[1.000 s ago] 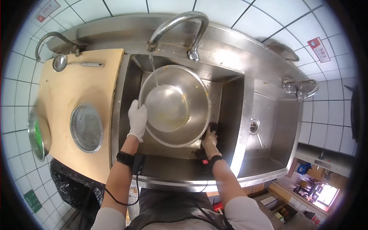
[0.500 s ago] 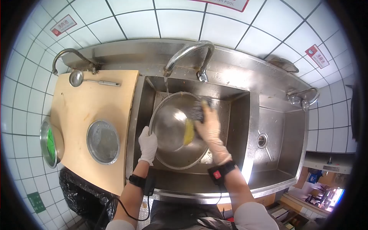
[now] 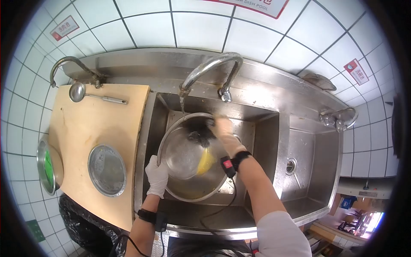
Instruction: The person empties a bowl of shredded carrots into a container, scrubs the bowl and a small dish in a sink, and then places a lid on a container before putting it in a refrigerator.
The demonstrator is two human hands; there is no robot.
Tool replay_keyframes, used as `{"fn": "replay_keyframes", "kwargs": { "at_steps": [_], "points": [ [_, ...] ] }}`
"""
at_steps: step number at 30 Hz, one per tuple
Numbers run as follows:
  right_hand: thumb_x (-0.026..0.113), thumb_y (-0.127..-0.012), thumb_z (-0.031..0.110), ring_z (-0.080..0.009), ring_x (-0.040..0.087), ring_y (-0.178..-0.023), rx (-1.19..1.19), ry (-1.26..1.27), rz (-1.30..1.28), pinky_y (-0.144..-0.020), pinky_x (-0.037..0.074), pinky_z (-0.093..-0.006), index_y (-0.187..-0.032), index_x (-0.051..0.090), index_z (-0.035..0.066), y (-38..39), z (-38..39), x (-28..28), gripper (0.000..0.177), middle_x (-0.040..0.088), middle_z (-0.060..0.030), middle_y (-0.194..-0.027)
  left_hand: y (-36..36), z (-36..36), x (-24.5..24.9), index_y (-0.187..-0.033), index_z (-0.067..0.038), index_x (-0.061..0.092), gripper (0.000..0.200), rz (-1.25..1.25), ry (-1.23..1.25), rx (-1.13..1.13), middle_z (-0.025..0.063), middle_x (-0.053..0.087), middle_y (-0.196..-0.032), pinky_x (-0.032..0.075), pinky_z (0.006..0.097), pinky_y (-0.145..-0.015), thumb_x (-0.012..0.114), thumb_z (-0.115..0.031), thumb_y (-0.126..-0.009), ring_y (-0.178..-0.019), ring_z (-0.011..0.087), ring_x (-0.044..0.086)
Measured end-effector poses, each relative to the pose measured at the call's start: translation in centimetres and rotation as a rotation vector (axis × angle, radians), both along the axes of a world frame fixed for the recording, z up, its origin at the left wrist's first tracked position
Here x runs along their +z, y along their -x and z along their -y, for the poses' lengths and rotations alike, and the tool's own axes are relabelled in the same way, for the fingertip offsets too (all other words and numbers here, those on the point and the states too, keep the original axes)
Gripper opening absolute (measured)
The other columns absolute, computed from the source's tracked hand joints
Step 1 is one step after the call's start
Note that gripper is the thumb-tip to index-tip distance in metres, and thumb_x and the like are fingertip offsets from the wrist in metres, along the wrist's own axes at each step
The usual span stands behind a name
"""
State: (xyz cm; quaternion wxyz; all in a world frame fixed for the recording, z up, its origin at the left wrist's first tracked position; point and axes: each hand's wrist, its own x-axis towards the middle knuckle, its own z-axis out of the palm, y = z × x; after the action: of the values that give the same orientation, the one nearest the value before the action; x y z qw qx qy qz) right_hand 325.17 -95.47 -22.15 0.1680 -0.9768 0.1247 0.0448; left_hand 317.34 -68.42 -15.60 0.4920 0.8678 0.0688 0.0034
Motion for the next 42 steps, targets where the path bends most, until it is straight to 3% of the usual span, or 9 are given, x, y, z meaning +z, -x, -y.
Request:
{"fn": "replay_keyframes", "kwargs": {
  "at_steps": [5, 10, 13, 18, 25, 31, 35, 37, 42],
  "points": [
    [0.072, -0.069, 0.039, -0.0352, 0.063, -0.096, -0.490, -0.247, -0.261, -0.086, 0.049, -0.0436, -0.107, 0.064, 0.011, 10.9, 4.5, -6.6, 0.048, 0.067, -0.0180, -0.100, 1.1, 1.6, -0.2, -0.069, -0.002, 0.044, 0.019, 0.103, -0.045, -0.079, 0.0066, 0.038, -0.055, 0.034, 0.0305, -0.049, 0.056, -0.002, -0.083, -0.054, 0.0111, 0.036],
    [0.072, -0.068, 0.036, -0.0347, 0.064, -0.093, -0.385, -0.085, -0.249, -0.083, 0.050, -0.0430, -0.102, 0.063, 0.011, 9.0, 5.6, -2.4, 0.043, 0.067, -0.0162, -0.097, 0.0, 0.5, 0.3, -0.070, -0.002, 0.044, 0.024, -0.045, -0.247, -0.107, 0.0169, 0.046, -0.058, 0.039, 0.0387, -0.052, 0.061, -0.012, -0.083, -0.050, 0.0269, 0.046],
    [0.067, -0.075, 0.028, -0.0295, 0.065, -0.092, -0.010, 0.094, -0.098, -0.076, 0.053, -0.0410, -0.102, 0.064, 0.014, 4.9, 3.4, 0.7, 0.031, 0.068, -0.0122, -0.088, -1.2, 1.2, 0.2, -0.080, -0.003, 0.046, 0.019, -0.081, -0.345, -0.103, 0.0210, 0.054, -0.070, 0.042, 0.0468, -0.062, 0.058, -0.017, -0.084, -0.069, 0.0418, 0.056],
    [0.063, -0.073, 0.017, -0.0231, 0.062, -0.083, 0.486, 0.465, 0.165, -0.065, 0.052, -0.0367, -0.083, 0.069, 0.016, -2.4, -6.0, 1.5, 0.011, 0.067, -0.0040, -0.083, -4.3, 1.8, -1.1, -0.081, -0.003, 0.046, 0.018, 0.007, -0.460, -0.228, 0.0215, 0.059, -0.080, 0.044, 0.0489, -0.066, 0.059, -0.016, -0.081, -0.075, 0.0418, 0.058],
    [0.060, -0.073, 0.018, -0.0193, 0.058, -0.078, 0.917, 0.344, 0.605, -0.057, 0.050, -0.0326, -0.071, 0.064, 0.016, -3.2, -11.9, 5.1, 0.004, 0.060, -0.0008, -0.073, -2.8, 2.3, -1.7, -0.078, 0.000, 0.053, 0.015, 0.051, -0.211, -0.014, 0.0228, 0.058, -0.072, 0.044, 0.0449, -0.063, 0.057, -0.014, -0.083, -0.071, 0.0426, 0.057],
    [0.066, -0.078, 0.031, -0.0337, 0.065, -0.089, 0.012, -0.024, -0.028, -0.079, 0.051, -0.0434, -0.102, 0.063, 0.008, -1.1, 2.2, -1.9, 0.033, 0.067, -0.0168, -0.094, 0.2, -0.9, -4.7, -0.075, 0.003, 0.050, 0.016, 0.051, -0.077, 0.199, 0.0168, 0.046, -0.060, 0.040, 0.0354, -0.055, 0.052, -0.008, -0.086, -0.057, 0.0167, 0.043],
    [0.065, -0.078, 0.043, -0.0329, 0.065, -0.093, -0.414, -0.060, -0.281, -0.080, 0.051, -0.0429, -0.106, 0.063, 0.012, 7.0, 3.4, -3.2, 0.042, 0.068, -0.0156, -0.096, 1.2, -0.5, -4.4, -0.074, 0.003, 0.050, 0.017, -0.013, -0.002, 0.227, 0.0182, 0.048, -0.061, 0.040, 0.0349, -0.056, 0.053, -0.009, -0.085, -0.055, 0.0224, 0.044],
    [0.065, -0.078, 0.043, -0.0323, 0.065, -0.091, -0.359, -0.002, -0.265, -0.079, 0.052, -0.0426, -0.106, 0.063, 0.012, 6.6, 4.2, -2.7, 0.041, 0.068, -0.0147, -0.094, 0.2, 0.2, -3.1, -0.075, 0.002, 0.049, 0.018, -0.046, -0.102, 0.167, 0.0204, 0.050, -0.064, 0.041, 0.0379, -0.057, 0.055, -0.013, -0.085, -0.057, 0.0319, 0.050],
    [0.066, -0.077, 0.030, -0.0313, 0.065, -0.081, -0.014, 0.113, 0.067, -0.070, 0.052, -0.0433, -0.091, 0.061, 0.011, 1.8, 2.8, -1.3, 0.025, 0.066, -0.0130, -0.083, -0.9, -0.5, -2.6, -0.079, 0.001, 0.047, 0.018, -0.095, -0.229, 0.075, 0.0148, 0.047, -0.064, 0.041, 0.0376, -0.061, 0.057, -0.013, -0.085, -0.060, 0.0224, 0.047]
  ]
}}
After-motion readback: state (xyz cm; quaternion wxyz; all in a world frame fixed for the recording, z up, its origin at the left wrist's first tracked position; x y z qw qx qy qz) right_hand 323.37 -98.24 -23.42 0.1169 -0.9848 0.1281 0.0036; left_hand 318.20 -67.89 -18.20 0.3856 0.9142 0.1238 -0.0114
